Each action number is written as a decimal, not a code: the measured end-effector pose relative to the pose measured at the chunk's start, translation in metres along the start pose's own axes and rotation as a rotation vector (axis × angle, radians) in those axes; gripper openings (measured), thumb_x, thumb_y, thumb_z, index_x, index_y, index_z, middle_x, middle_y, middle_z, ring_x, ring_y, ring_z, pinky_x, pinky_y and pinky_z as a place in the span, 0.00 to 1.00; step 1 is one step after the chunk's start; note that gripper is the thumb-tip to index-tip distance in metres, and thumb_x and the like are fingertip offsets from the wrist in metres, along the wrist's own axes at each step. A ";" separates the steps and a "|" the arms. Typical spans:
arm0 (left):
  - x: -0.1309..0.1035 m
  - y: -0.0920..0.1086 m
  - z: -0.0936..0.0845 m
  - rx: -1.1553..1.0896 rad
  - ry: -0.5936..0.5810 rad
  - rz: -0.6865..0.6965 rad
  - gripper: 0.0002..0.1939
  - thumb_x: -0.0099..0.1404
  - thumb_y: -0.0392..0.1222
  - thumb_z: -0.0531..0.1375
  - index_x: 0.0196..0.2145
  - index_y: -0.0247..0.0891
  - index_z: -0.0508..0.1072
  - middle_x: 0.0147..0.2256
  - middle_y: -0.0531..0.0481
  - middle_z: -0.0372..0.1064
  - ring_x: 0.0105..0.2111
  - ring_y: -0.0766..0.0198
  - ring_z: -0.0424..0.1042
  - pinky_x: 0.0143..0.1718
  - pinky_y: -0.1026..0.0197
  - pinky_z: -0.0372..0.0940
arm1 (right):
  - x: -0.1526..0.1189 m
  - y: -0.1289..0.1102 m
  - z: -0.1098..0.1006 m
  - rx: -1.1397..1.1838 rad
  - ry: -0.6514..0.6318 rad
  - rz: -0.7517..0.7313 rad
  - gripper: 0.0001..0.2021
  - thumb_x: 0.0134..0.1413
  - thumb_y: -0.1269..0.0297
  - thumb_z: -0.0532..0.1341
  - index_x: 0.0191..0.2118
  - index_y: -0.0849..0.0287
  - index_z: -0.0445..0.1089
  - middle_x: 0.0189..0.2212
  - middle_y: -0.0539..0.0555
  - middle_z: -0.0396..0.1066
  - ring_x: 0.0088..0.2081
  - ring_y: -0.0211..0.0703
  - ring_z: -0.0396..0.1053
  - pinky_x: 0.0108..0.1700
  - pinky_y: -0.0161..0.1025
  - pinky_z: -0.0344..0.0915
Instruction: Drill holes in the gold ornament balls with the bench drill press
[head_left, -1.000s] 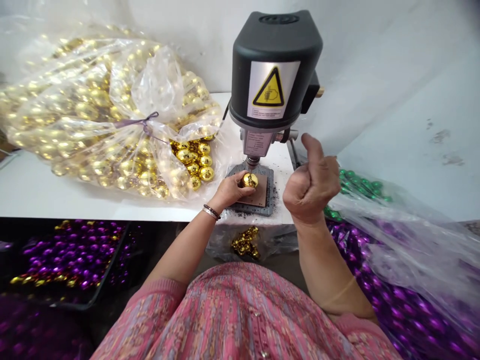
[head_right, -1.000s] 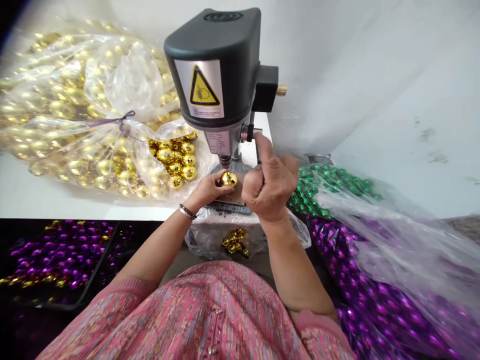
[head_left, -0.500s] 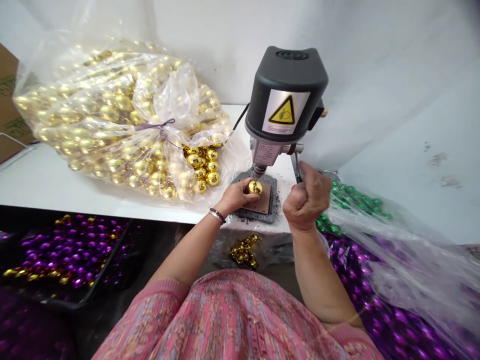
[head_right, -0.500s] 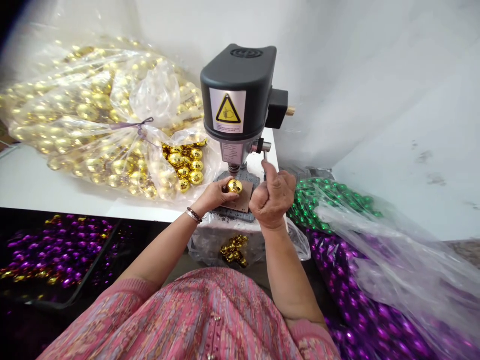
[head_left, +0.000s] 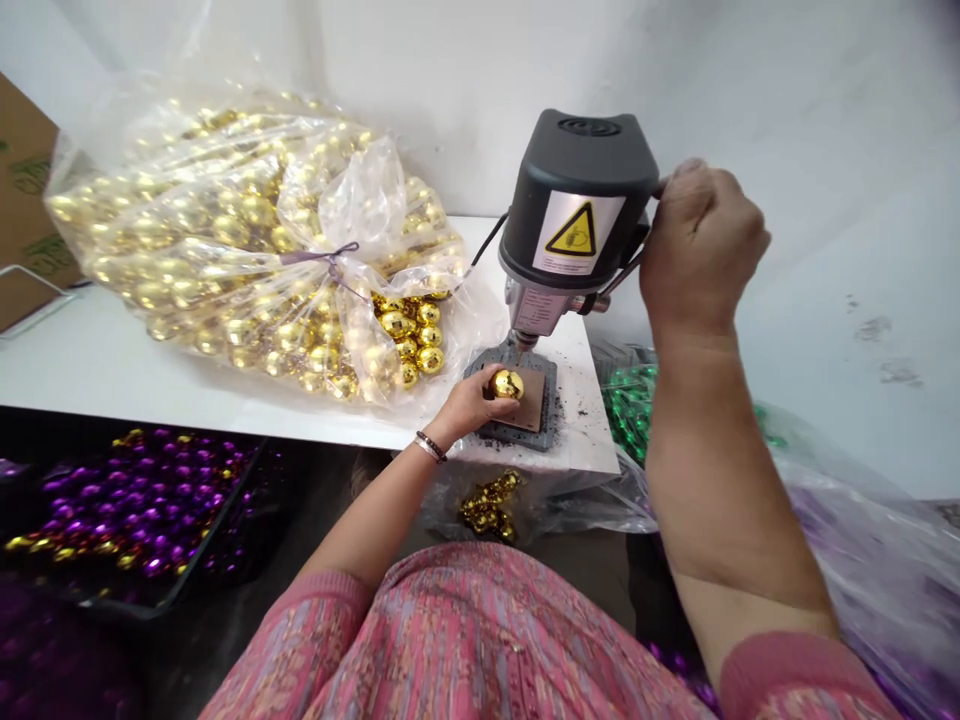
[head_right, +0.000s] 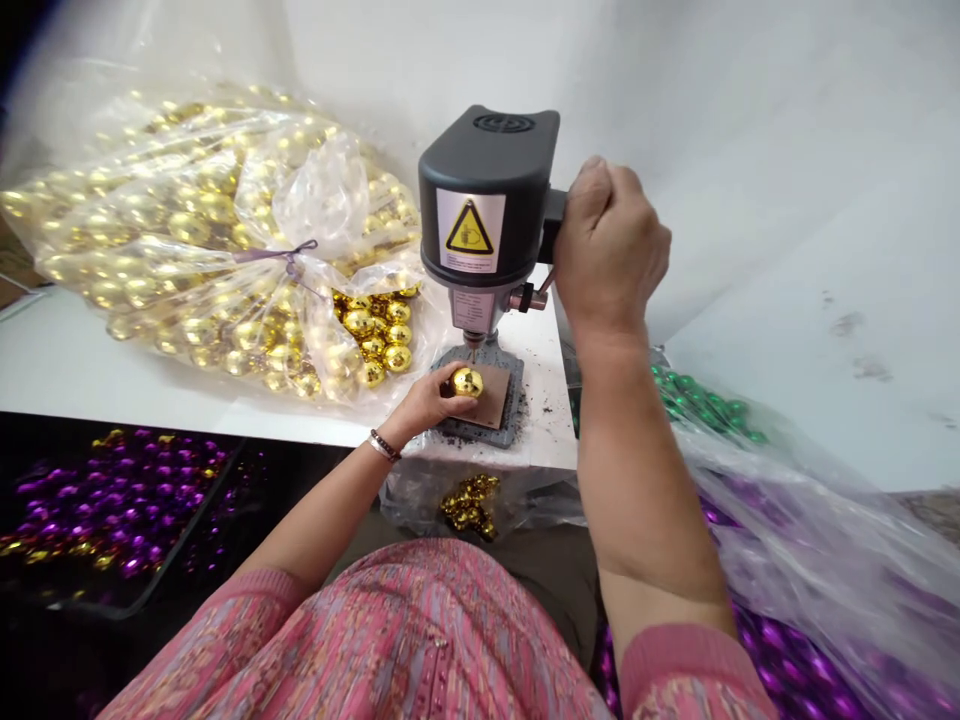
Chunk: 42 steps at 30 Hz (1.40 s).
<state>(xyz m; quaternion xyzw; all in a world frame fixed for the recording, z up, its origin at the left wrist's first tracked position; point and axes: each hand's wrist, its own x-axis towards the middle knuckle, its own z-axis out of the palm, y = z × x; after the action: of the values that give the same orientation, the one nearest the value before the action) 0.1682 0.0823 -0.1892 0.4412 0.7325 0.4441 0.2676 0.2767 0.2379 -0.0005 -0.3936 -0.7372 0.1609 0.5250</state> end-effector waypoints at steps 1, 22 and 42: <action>-0.006 0.001 -0.004 -0.007 -0.047 0.009 0.30 0.55 0.44 0.68 0.55 0.35 0.72 0.42 0.48 0.77 0.39 0.60 0.73 0.43 0.59 0.68 | 0.007 -0.001 0.003 -0.015 -0.006 0.039 0.18 0.66 0.60 0.50 0.34 0.62 0.74 0.33 0.55 0.74 0.36 0.39 0.67 0.48 0.41 0.55; 0.022 -0.003 -0.064 0.850 0.124 -0.390 0.24 0.65 0.43 0.56 0.57 0.30 0.65 0.46 0.30 0.76 0.47 0.43 0.76 0.45 0.51 0.67 | 0.009 0.008 0.013 0.058 0.024 0.004 0.20 0.68 0.61 0.47 0.36 0.63 0.74 0.34 0.55 0.72 0.36 0.37 0.64 0.47 0.41 0.55; 0.016 0.010 -0.022 0.123 -0.041 -0.093 0.21 0.60 0.50 0.62 0.48 0.37 0.76 0.35 0.52 0.74 0.32 0.65 0.70 0.34 0.64 0.63 | 0.008 -0.005 0.005 0.013 -0.105 0.049 0.19 0.70 0.59 0.46 0.39 0.61 0.72 0.42 0.55 0.73 0.46 0.39 0.69 0.50 0.38 0.55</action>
<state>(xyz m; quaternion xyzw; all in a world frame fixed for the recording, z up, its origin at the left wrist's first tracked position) 0.1479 0.0898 -0.1701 0.4313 0.7725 0.3762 0.2753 0.2689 0.2411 0.0058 -0.3989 -0.7529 0.1990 0.4842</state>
